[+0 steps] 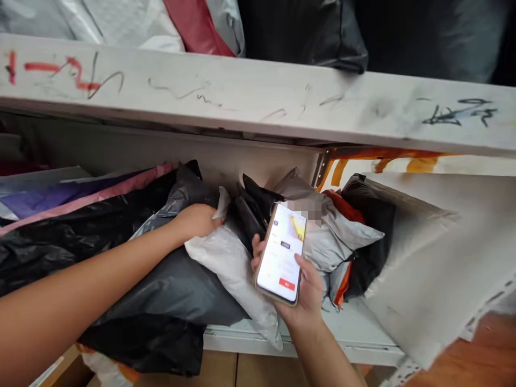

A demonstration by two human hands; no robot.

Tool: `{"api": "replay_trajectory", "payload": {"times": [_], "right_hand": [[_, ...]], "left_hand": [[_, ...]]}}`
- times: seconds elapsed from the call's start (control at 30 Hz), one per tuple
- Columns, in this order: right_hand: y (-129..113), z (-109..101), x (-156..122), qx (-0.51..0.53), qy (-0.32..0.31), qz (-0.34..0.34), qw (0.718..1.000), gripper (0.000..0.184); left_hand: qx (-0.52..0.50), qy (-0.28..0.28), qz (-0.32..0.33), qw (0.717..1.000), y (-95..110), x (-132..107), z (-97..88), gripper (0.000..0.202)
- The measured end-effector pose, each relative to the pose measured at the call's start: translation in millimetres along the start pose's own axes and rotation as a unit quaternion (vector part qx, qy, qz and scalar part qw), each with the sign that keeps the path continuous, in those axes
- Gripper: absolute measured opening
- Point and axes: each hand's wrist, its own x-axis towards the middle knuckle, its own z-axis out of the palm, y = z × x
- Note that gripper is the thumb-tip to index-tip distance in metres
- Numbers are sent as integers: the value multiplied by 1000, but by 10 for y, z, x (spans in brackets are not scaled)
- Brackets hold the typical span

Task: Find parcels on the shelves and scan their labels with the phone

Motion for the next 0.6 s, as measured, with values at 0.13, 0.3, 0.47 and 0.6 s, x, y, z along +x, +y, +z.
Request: {"api": "replay_trajectory", "payload": {"times": [0.13,0.3,0.47,0.6], "right_hand": [[81,56,22,33,24,-98,994,50],[132,184,91,49,59,-164,984,43],[156,222,-99,23,78,-94,992,45],[231,235,-261,-6,83,-33,996,50]], "left_hand": [[-171,66,11,983,-149,-192,279,44],[-474,-22,83,876,-281,-629,336,50],[-387,12,115,915,-283,-1008,296,46],[-289,25,67,955,-136,-1011,238,32]]}}
